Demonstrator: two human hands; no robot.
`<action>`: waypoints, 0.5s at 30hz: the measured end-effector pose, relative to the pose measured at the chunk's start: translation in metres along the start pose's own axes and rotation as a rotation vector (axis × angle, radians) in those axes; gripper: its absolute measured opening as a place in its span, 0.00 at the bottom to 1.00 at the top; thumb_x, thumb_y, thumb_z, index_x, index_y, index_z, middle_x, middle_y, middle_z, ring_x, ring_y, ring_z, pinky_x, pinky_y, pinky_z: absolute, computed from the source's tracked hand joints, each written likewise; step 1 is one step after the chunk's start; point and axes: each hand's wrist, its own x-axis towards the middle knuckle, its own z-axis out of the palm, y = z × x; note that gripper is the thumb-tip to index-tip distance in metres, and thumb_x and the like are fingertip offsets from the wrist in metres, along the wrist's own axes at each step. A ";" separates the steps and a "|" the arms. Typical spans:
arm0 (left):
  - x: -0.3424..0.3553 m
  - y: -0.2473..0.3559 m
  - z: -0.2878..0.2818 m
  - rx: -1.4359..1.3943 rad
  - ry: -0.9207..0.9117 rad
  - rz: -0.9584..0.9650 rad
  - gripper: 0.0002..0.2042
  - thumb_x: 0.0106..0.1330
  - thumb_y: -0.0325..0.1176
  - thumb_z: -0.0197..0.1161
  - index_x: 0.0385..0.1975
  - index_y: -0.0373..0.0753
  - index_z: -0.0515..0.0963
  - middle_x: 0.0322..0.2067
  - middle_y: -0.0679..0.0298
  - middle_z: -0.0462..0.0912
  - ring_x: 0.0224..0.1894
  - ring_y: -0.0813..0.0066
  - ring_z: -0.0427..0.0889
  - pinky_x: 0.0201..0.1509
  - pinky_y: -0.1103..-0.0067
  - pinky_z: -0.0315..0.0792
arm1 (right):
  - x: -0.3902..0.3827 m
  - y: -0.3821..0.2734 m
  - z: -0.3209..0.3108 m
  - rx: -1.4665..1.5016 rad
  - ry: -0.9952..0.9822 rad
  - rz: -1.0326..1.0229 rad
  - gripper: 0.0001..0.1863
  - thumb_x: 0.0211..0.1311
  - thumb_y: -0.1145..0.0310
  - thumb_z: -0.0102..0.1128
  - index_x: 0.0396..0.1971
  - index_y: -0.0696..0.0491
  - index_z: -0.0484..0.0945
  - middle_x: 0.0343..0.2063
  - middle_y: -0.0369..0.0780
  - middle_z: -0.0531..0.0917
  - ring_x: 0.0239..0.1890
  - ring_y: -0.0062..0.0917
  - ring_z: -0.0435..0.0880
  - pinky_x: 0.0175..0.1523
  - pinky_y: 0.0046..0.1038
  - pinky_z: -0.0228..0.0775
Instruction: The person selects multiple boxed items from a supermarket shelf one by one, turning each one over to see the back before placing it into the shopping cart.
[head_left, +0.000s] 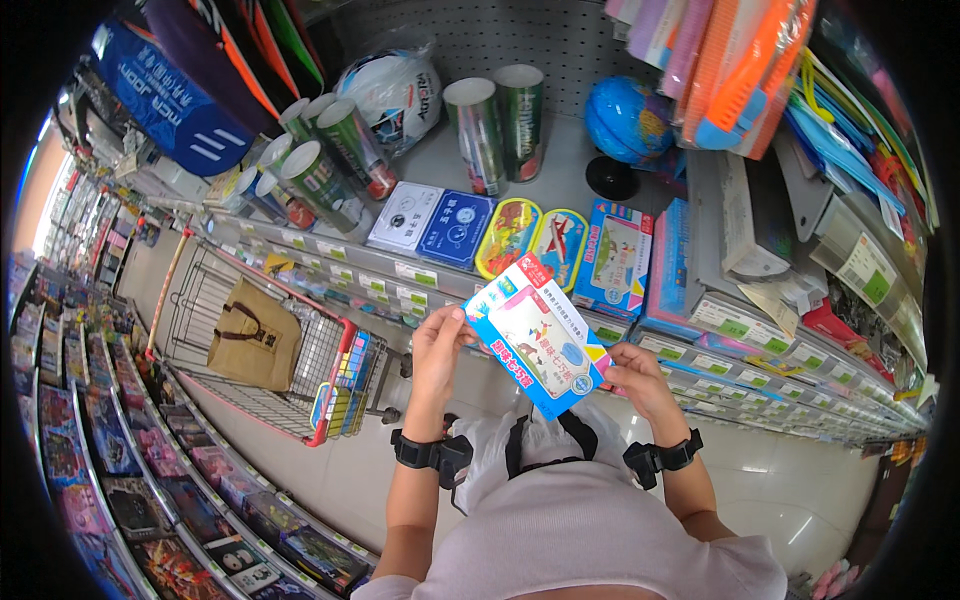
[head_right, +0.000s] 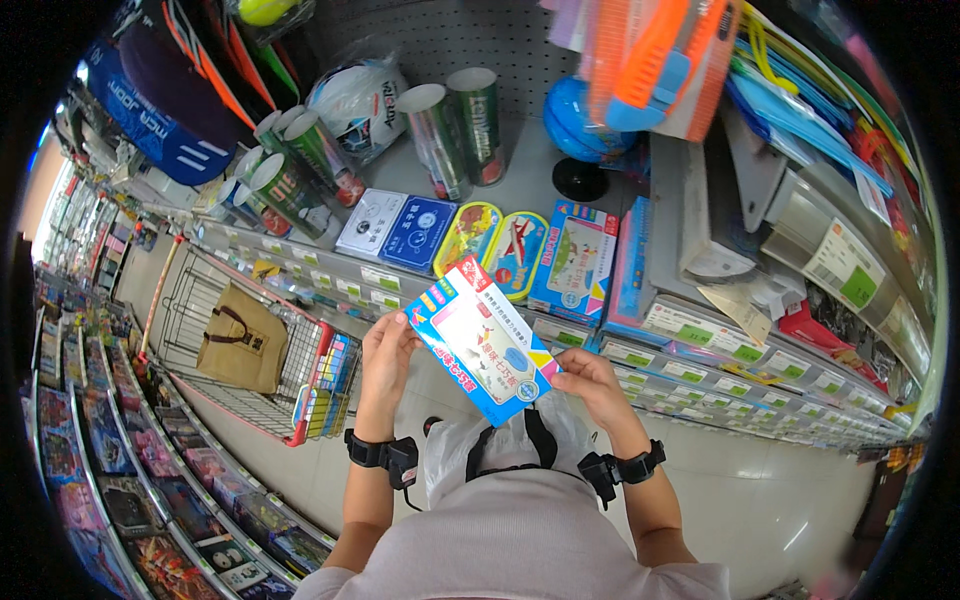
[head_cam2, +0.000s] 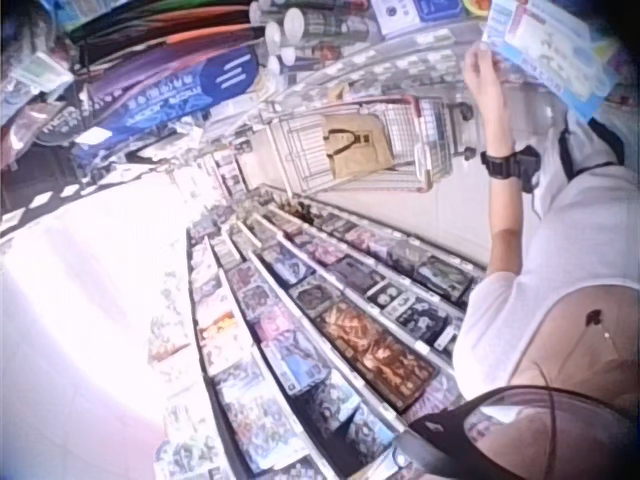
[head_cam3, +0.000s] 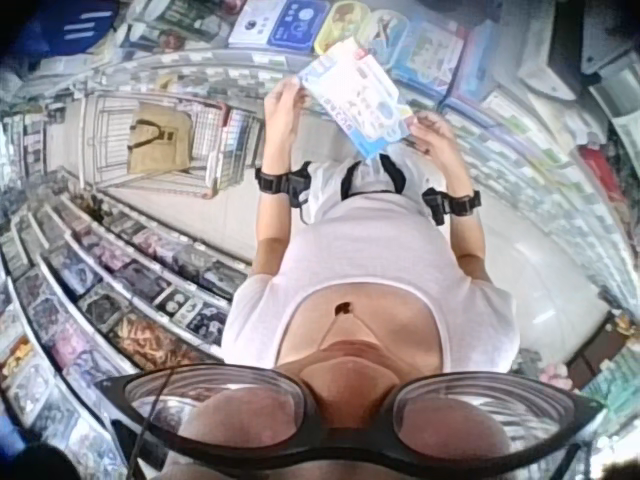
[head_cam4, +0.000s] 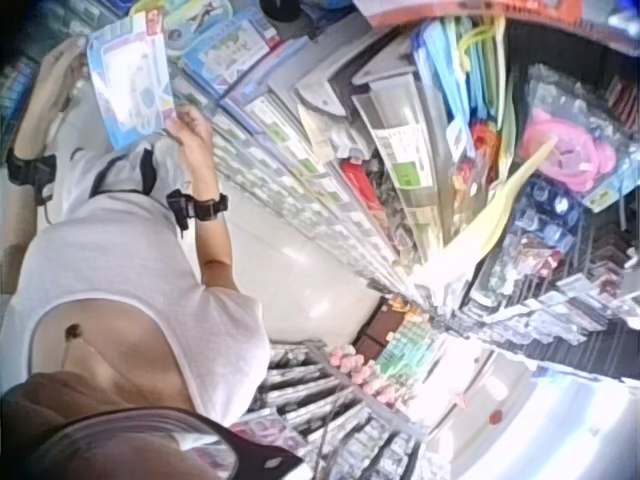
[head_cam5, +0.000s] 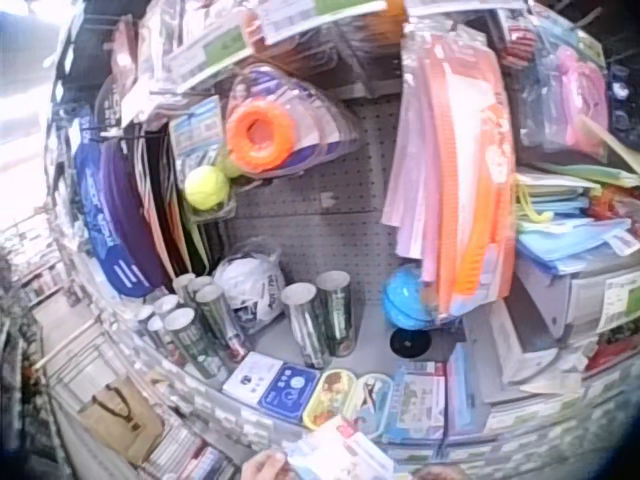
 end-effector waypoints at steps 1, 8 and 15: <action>-0.003 0.003 -0.004 -0.003 0.021 0.005 0.11 0.58 0.34 0.53 0.33 0.31 0.71 0.24 0.64 0.76 0.26 0.82 0.72 0.31 0.86 0.65 | 0.002 0.000 0.004 -0.008 -0.016 0.005 0.09 0.48 0.72 0.56 0.29 0.58 0.71 0.28 0.36 0.76 0.30 0.16 0.73 0.37 0.17 0.62; -0.020 0.013 -0.051 -0.042 0.129 0.023 0.08 0.56 0.31 0.54 0.30 0.31 0.71 0.23 0.63 0.75 0.25 0.81 0.72 0.30 0.86 0.65 | 0.030 0.013 0.030 0.043 0.016 0.016 0.12 0.47 0.74 0.55 0.34 0.60 0.70 0.30 0.39 0.76 0.32 0.19 0.74 0.40 0.20 0.65; -0.041 0.023 -0.088 -0.009 0.198 -0.001 0.08 0.54 0.28 0.54 0.30 0.29 0.71 0.23 0.62 0.75 0.23 0.79 0.74 0.28 0.85 0.67 | 0.057 0.023 0.058 0.181 0.056 0.032 0.12 0.51 0.72 0.54 0.36 0.60 0.70 0.31 0.39 0.77 0.31 0.19 0.75 0.39 0.21 0.67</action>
